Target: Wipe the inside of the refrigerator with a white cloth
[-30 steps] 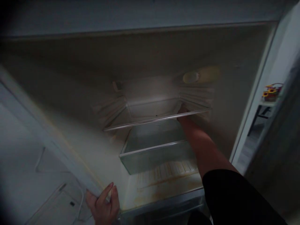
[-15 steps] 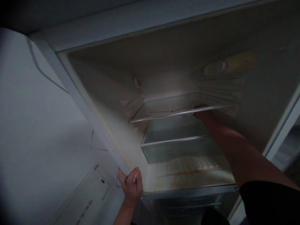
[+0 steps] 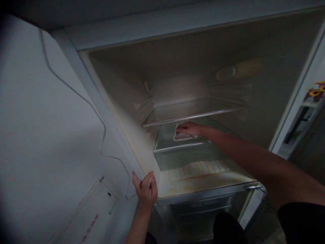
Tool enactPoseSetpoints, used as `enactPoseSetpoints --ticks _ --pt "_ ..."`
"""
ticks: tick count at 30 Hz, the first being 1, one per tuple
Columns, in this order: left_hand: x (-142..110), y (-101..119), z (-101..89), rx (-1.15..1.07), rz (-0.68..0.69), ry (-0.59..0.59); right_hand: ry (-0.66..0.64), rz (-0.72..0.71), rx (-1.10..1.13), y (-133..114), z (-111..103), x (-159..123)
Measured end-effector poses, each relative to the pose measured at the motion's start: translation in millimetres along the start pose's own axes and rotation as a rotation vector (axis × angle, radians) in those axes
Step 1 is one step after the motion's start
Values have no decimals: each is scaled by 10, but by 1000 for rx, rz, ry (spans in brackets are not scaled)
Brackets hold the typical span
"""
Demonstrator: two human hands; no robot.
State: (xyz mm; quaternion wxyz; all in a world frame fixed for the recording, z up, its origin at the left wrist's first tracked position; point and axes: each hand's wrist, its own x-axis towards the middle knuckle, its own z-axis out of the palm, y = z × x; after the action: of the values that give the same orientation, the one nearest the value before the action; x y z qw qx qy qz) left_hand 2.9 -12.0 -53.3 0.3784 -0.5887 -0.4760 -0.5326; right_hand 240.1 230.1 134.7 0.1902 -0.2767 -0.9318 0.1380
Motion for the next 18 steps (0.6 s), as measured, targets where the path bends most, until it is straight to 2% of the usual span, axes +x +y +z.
enactPoseSetpoints --ticks 2,5,7,9,12,14,16,18 --pt "3 4 0 0 1 3 -63 -149 -236 -355 255 65" --pt "3 8 -1 10 5 10 -100 -267 -612 -855 619 115" --pt "5 11 -4 10 3 8 -142 -264 -660 -1101 759 154" --pt "9 13 -9 11 1 10 -174 -235 -578 -1232 781 226" --pt "13 14 -17 24 16 15 -261 -197 -392 -1186 680 394" --pt "8 11 -19 35 23 11 -280 -145 -331 -1019 625 525" --pt "-2 7 -18 43 15 7 -256 -34 -347 -799 619 663" --pt "-11 6 -16 50 4 7 -290 78 -344 -581 642 809"
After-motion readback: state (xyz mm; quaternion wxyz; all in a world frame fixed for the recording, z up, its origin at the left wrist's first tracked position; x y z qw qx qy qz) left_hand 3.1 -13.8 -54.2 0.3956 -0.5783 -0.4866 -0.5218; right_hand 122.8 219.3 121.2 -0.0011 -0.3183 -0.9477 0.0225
